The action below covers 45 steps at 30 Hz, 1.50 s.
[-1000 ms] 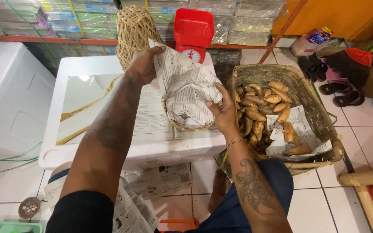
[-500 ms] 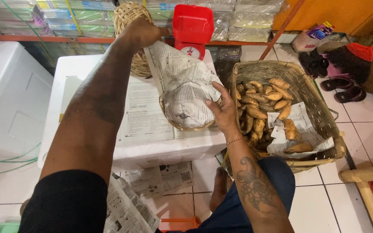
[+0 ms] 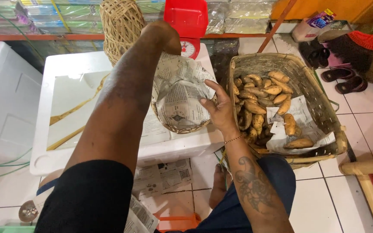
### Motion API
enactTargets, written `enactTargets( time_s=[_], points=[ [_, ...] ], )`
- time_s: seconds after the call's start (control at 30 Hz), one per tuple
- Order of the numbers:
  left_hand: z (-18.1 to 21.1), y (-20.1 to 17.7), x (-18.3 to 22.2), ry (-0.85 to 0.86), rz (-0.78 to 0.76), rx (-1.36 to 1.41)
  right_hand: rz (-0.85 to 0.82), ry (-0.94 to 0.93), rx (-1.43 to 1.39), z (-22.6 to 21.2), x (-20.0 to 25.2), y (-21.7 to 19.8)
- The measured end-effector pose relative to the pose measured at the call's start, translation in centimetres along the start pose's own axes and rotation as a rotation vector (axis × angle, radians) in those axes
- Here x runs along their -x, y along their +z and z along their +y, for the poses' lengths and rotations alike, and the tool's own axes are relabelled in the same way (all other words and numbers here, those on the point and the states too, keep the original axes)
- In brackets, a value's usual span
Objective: Weighing sweet potatoes on a scale and wrapping them in newspaper before placing them into a woven basket for sale or transport.
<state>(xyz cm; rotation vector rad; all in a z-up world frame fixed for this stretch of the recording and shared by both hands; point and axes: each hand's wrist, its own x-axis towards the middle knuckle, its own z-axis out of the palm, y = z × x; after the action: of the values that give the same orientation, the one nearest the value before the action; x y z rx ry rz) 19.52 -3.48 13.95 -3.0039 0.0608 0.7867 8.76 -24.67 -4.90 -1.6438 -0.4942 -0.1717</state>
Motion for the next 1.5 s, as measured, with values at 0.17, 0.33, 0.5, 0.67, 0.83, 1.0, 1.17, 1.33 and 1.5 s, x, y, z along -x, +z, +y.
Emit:
enactTargets(
  time_s=[0.17,0.33,0.5,0.67,0.83,1.0,1.17,1.33,1.5],
  points=[
    [-0.7,-0.7,0.1,0.023,-0.086,-0.125,0.005,-0.013,0.019,-0.1,0.0,0.1],
    [-1.8,1.1,-1.1,-0.083,0.039,-0.004,0.007,0.022,-0.002,-0.6,0.2,0.1],
    [-1.7,0.1,-1.0,0.029,0.0,-0.051,-0.005,0.026,0.014,-0.7,0.3,-0.1],
    [-1.8,0.5,-1.7,0.38,0.357,-0.285,0.01,0.04,-0.023,-0.4,0.2,0.0],
    [-1.3,1.4,4.8,0.504,0.505,0.476,0.037,0.059,-0.052,0.3,0.3,0.0],
    [-2.6,0.9,7.0,0.486,0.432,0.417,0.059,0.065,-0.094,0.3,0.5,0.4],
    [-3.3,-0.4,9.4,0.4,0.395,0.285,0.066,0.102,-0.079,0.2,0.6,0.4],
    [-4.2,-0.3,9.4,0.468,0.477,0.323,0.088,0.144,-0.085,-0.3,0.6,0.4],
    [-4.1,-1.5,11.8,0.192,0.238,0.05,0.103,0.14,-0.046,-0.2,0.5,0.2]
  ],
)
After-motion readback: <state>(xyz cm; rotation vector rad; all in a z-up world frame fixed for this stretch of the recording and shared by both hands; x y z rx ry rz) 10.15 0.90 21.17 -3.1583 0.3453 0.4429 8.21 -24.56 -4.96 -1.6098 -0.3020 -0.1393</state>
